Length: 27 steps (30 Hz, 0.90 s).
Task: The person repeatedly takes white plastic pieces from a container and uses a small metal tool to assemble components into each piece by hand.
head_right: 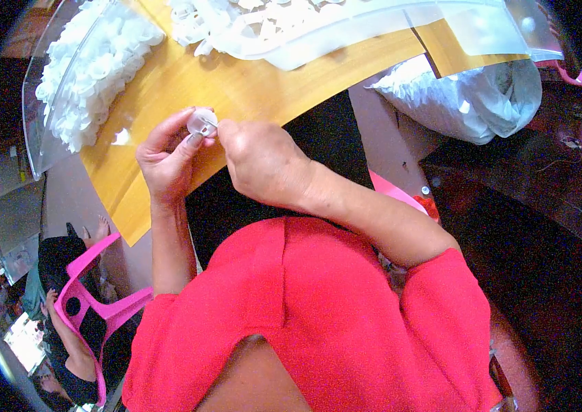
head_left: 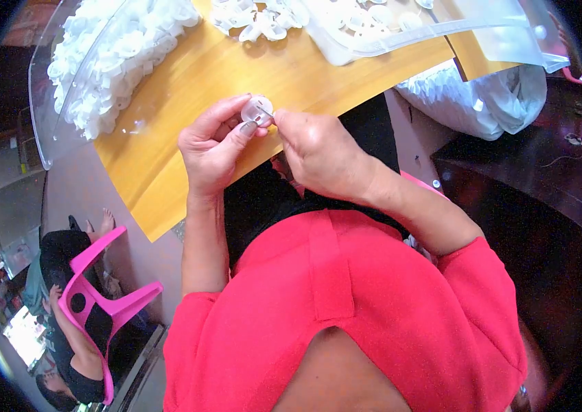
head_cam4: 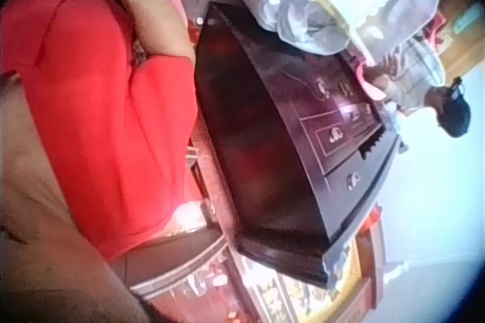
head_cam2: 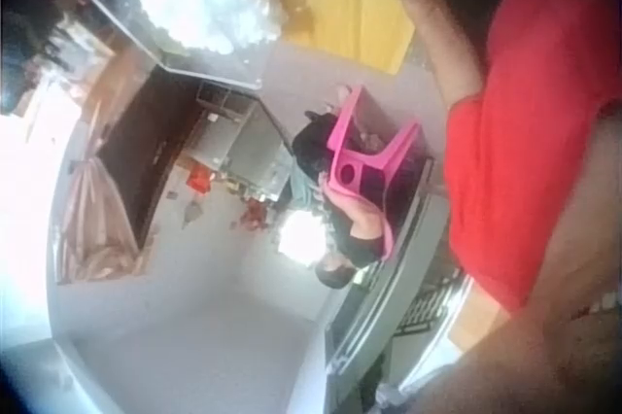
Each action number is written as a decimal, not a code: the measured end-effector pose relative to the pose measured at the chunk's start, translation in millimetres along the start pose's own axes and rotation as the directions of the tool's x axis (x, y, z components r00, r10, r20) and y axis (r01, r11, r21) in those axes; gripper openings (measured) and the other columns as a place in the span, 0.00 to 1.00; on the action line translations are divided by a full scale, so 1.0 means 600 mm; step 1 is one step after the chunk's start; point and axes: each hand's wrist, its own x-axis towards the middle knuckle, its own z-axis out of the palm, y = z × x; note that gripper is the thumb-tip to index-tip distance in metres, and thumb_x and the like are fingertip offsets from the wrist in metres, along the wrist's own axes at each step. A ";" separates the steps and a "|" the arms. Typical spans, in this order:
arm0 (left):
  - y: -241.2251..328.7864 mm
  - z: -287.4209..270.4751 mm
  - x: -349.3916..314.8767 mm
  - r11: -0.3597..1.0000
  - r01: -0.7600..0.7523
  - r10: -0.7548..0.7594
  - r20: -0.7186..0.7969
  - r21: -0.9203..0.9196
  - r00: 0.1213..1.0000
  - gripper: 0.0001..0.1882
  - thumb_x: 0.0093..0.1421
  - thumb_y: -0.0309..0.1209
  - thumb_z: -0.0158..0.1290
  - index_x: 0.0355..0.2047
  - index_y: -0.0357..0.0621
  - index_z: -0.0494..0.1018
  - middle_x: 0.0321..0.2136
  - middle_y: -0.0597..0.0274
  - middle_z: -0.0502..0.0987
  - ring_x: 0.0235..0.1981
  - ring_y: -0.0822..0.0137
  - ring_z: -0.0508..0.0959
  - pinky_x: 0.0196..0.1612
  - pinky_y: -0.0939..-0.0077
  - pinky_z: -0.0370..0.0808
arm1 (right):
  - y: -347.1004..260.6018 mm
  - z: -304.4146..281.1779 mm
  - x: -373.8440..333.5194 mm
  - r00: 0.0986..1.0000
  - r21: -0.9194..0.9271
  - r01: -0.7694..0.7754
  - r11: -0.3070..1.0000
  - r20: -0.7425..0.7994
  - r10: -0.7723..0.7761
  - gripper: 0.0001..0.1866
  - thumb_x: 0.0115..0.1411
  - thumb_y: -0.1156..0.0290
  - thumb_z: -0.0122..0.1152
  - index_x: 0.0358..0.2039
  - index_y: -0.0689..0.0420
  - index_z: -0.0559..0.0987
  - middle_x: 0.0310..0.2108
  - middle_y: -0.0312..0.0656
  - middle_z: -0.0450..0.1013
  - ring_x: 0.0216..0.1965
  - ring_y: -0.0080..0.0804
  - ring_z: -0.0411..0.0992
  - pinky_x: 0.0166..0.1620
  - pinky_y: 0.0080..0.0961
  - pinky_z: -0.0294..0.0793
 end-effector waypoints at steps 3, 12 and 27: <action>-0.001 0.004 0.004 1.000 -0.007 0.007 -0.014 0.030 1.000 0.17 0.53 0.13 0.53 0.45 0.31 0.71 0.38 0.48 0.76 0.35 0.63 0.79 0.38 0.73 0.78 | -0.007 0.003 -0.005 0.997 -0.140 0.073 0.987 -0.002 -0.074 0.07 0.49 0.79 0.49 0.31 0.65 0.68 0.20 0.54 0.71 0.23 0.51 0.73 0.28 0.40 0.74; -0.004 -0.003 0.008 0.995 0.022 -0.023 0.003 0.102 1.000 0.16 0.53 0.12 0.52 0.43 0.31 0.72 0.37 0.50 0.76 0.34 0.66 0.78 0.38 0.75 0.78 | -0.014 0.005 0.001 0.997 -0.223 0.074 0.972 0.040 -0.066 0.09 0.48 0.78 0.53 0.31 0.66 0.67 0.21 0.54 0.70 0.24 0.49 0.73 0.28 0.39 0.74; 0.294 -0.127 0.134 0.355 -0.312 0.676 -0.011 0.881 0.737 0.17 0.54 0.21 0.57 0.45 0.35 0.73 0.42 0.57 0.76 0.39 0.70 0.76 0.40 0.80 0.74 | 0.007 -0.006 0.004 0.990 0.058 0.112 0.992 -0.096 -0.106 0.03 0.54 0.78 0.48 0.25 0.64 0.69 0.18 0.58 0.68 0.22 0.57 0.70 0.26 0.47 0.68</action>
